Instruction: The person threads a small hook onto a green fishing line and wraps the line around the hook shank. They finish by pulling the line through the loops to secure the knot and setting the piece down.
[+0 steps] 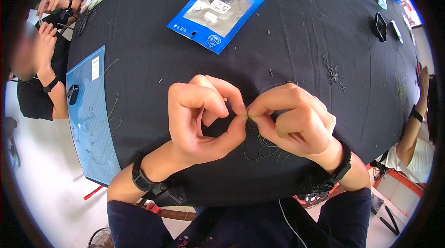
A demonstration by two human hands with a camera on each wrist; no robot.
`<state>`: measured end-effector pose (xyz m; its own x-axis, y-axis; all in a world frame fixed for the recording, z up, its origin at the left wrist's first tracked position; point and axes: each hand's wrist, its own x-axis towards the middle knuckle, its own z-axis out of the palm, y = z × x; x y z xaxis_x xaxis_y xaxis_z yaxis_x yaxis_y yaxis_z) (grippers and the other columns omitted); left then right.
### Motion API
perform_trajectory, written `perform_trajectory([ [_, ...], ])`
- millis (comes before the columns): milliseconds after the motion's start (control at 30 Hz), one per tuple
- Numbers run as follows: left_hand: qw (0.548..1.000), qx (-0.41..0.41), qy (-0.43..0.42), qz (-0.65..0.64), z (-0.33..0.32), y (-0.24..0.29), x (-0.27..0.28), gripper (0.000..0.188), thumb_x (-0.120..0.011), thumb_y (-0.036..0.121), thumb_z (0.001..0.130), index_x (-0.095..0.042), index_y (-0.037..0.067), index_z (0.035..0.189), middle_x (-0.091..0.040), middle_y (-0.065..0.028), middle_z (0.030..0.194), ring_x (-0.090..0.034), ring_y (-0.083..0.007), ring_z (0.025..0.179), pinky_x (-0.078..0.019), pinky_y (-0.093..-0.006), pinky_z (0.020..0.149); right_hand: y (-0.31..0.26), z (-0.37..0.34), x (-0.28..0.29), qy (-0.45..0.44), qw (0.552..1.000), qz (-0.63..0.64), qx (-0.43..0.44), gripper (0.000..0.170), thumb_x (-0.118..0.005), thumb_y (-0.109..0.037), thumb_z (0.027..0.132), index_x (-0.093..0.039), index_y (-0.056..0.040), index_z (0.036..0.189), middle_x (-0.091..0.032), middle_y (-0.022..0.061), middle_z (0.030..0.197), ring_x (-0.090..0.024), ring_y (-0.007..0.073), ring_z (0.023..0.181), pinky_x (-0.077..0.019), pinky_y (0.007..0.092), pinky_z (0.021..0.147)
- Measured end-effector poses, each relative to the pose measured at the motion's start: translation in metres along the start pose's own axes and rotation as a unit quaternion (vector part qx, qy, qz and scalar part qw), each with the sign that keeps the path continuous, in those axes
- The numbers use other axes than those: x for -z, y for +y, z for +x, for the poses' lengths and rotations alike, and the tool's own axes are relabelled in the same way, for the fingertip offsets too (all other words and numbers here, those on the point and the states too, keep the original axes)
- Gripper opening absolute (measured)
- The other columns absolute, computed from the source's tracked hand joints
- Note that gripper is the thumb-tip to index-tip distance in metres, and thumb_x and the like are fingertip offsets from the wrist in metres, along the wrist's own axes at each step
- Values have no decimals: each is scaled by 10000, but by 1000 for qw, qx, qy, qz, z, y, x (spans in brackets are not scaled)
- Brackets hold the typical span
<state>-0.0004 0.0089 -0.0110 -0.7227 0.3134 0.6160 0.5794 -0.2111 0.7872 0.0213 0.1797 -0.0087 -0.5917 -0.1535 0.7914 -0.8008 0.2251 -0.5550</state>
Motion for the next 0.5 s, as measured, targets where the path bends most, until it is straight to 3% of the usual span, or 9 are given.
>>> perform_trajectory([
  [500, 1000, 1, 5, -3, 1, 0, -1, 347, -699, -141, 609, -473, 75, 759, -431, -19, 683, -653, -162, 736, -347, -199, 515, -4, 0, 1, -5, 1000, 6, -28, 245, -700, 91, 612, -495, -13, 696, -604, 114, 784, -604, 196, 620, -511, 276, 531],
])
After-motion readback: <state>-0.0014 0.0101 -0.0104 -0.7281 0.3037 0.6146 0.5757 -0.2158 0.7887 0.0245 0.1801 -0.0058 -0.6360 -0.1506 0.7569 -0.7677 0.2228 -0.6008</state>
